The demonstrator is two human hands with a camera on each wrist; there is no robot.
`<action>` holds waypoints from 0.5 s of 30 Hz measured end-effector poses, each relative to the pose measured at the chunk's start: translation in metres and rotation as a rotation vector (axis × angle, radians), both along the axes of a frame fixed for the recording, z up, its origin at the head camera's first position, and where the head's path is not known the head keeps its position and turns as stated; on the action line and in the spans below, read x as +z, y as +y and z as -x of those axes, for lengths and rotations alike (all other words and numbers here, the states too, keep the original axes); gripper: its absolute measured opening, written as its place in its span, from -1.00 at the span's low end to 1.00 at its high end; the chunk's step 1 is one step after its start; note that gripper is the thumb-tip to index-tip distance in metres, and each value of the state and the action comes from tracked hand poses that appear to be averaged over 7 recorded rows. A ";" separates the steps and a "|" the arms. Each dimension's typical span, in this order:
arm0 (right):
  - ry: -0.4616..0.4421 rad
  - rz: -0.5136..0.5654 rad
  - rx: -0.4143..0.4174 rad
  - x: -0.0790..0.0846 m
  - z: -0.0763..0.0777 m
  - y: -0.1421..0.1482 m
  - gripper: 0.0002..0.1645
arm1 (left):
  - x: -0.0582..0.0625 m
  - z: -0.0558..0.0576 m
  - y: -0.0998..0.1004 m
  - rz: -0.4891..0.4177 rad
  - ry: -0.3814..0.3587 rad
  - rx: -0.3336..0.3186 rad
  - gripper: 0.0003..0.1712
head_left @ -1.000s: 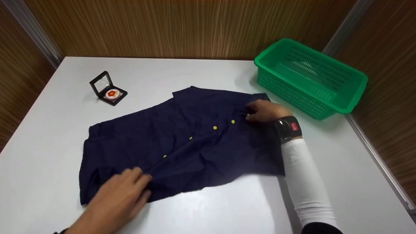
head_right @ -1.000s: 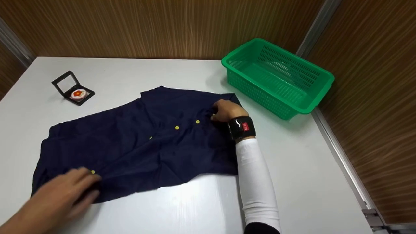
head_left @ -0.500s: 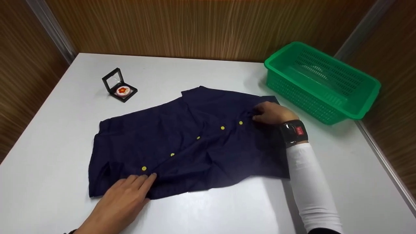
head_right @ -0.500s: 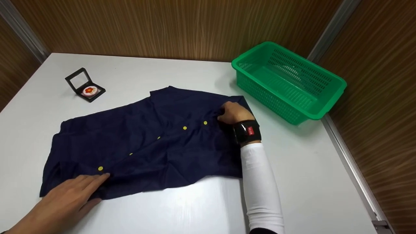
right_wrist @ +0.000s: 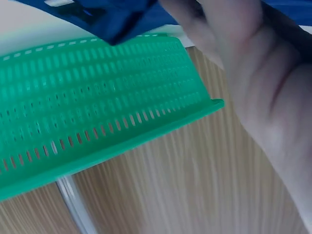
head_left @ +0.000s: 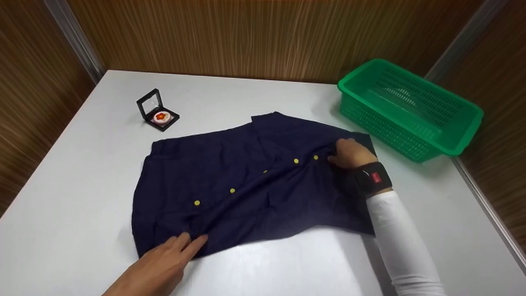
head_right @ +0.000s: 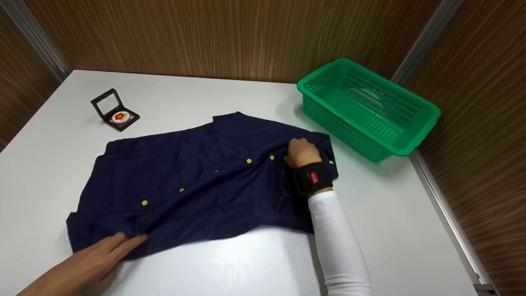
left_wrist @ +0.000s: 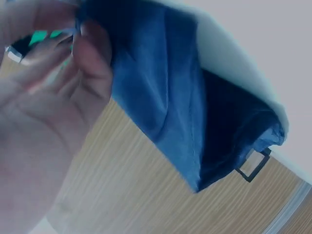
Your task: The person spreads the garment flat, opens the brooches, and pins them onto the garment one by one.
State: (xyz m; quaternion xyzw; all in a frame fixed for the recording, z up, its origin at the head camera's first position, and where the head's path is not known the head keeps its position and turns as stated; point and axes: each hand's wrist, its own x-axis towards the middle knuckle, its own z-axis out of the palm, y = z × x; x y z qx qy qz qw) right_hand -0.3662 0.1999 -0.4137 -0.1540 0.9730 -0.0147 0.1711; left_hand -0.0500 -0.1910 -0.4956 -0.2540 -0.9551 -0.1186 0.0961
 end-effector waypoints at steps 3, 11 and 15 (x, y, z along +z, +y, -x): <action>0.032 -0.022 0.027 -0.001 -0.012 0.003 -0.38 | 0.003 -0.004 -0.011 -0.078 -0.118 -0.071 -0.22; 0.113 -0.046 0.072 -0.009 -0.039 0.022 -0.48 | 0.000 -0.014 -0.030 -0.174 -0.080 -0.116 -0.21; 0.117 -0.012 0.131 -0.007 -0.040 0.027 -0.51 | -0.009 -0.014 -0.023 -0.096 -0.131 -0.104 -0.41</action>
